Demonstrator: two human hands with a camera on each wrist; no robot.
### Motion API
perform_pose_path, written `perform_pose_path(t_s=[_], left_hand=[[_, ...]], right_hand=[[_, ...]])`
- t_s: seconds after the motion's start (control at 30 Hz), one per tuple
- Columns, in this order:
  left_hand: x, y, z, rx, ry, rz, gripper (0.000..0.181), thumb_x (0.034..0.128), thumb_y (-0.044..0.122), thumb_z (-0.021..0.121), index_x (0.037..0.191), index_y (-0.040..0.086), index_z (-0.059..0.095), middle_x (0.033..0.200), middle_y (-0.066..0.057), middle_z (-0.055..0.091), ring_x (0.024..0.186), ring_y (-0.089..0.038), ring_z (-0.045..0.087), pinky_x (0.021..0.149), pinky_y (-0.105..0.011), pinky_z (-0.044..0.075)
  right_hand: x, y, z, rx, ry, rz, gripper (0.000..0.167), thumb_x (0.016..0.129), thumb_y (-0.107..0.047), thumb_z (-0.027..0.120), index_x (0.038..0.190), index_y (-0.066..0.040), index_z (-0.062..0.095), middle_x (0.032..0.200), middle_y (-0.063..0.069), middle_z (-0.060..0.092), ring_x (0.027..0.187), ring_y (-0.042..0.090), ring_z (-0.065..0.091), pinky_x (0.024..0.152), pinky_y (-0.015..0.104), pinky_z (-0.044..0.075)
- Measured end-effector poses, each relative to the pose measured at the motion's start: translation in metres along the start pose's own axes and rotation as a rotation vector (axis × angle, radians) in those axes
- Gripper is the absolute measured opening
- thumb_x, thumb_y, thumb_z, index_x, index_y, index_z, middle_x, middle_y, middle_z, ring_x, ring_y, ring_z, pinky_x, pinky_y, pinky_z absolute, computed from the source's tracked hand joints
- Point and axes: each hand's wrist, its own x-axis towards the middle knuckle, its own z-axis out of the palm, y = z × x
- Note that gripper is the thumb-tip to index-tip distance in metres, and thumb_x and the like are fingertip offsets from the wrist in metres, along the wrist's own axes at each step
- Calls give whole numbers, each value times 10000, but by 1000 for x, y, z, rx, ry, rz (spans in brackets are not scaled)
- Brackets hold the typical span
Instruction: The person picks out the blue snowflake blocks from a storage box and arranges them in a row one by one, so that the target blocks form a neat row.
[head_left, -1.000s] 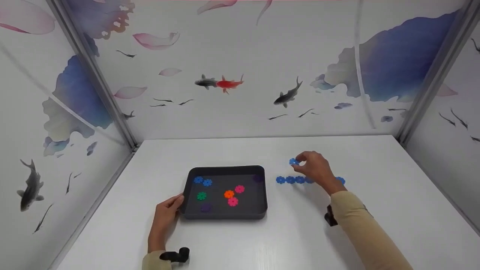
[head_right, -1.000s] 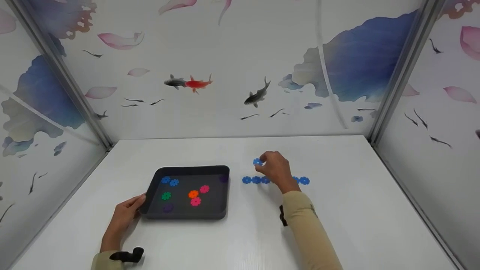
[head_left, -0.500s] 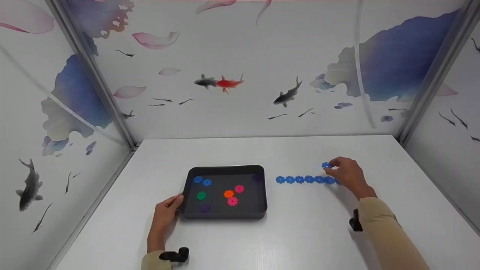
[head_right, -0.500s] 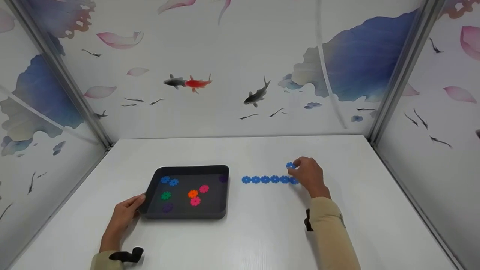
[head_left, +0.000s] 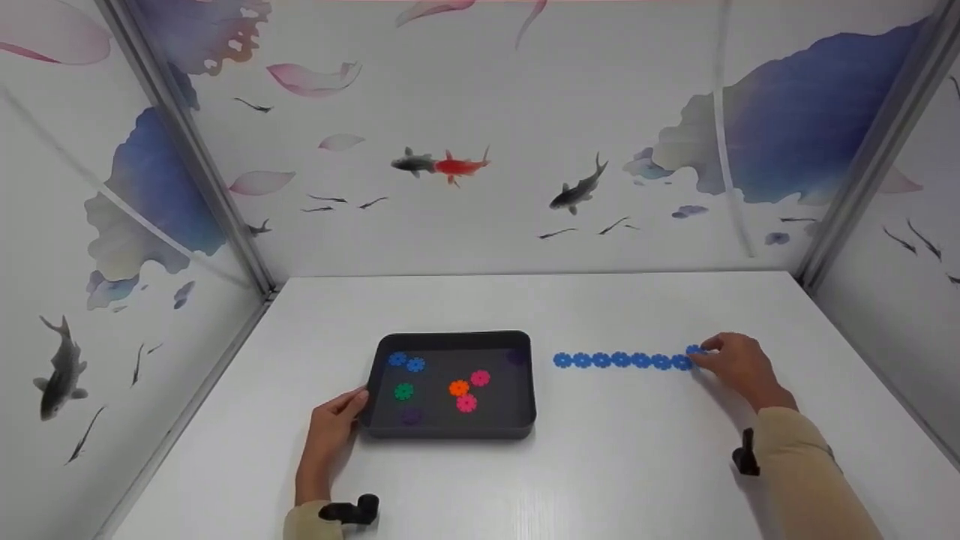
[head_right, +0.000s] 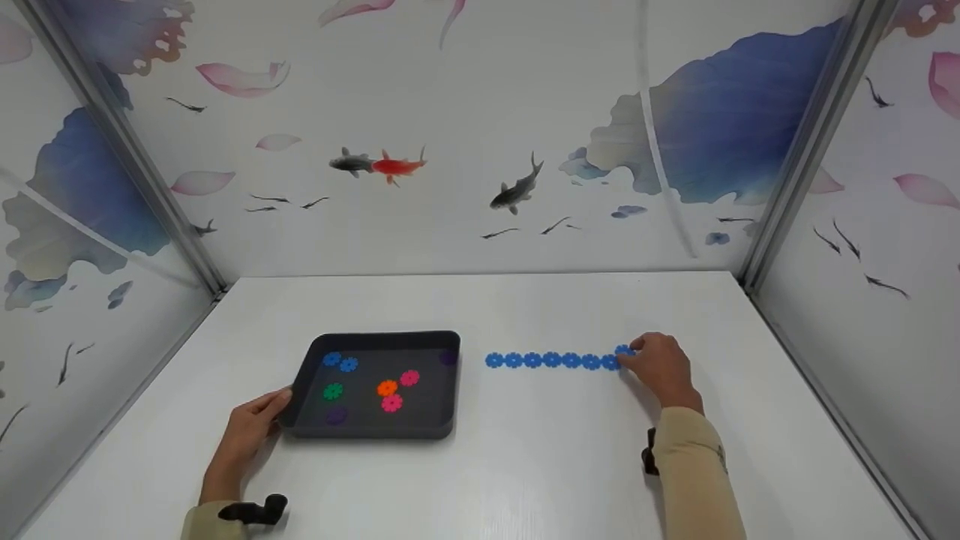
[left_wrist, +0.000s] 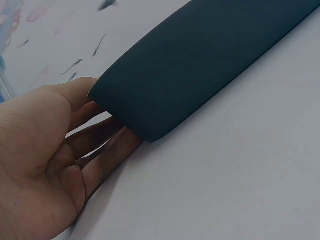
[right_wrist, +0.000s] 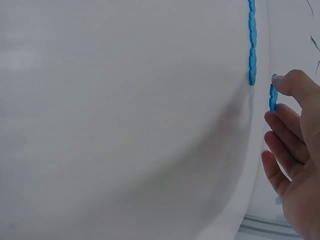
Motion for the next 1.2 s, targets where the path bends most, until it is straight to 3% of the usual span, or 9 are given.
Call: perform_pose_path(t_s=[0.43, 0.8, 0.93, 1.07, 1.2], left_hand=[[1, -3, 1, -11, 10, 40, 533, 979, 404, 638, 1373, 46, 607, 1471, -175, 547, 1409, -320, 480, 1157, -468, 419], [1, -1, 0, 12, -3, 16, 557, 985, 430, 619, 1396, 55, 586, 1505, -185, 507, 1430, -349, 451, 1160, -504, 408], [0, -1, -1, 8, -2, 9, 537, 990, 407, 619, 1393, 53, 589, 1504, -184, 510, 1427, -341, 455, 1161, -501, 409], [0, -1, -1, 26, -7, 17, 583, 981, 449, 617, 1398, 45, 581, 1505, -194, 504, 1436, -361, 439, 1164, -510, 400], [0, 0, 0, -48, -26, 8, 572, 983, 417, 626, 1402, 32, 574, 1514, -199, 494, 1448, -349, 424, 1174, -480, 394]], right_hand=[[-4, 16, 1, -50, 23, -56, 473, 926, -280, 679, 1162, 129, 650, 1201, 350, 615, 1116, 504, 572, 952, 621, 487], [-4, 9, 2, 56, -17, -25, 588, 964, -351, 635, 1308, 117, 544, 1349, 369, 495, 1234, 520, 480, 1047, 637, 432], [1, -8, 2, 80, 21, -65, 641, 978, -418, 615, 1356, 88, 512, 1392, 358, 449, 1277, 510, 436, 1062, 622, 434], [4, -39, 3, 120, 73, -144, 616, 979, -423, 624, 1369, 44, 524, 1395, 310, 484, 1298, 476, 456, 1050, 593, 465], [5, -74, 7, 163, 109, -220, 578, 970, -408, 649, 1361, 6, 555, 1382, 257, 527, 1295, 438, 490, 1036, 567, 489]])
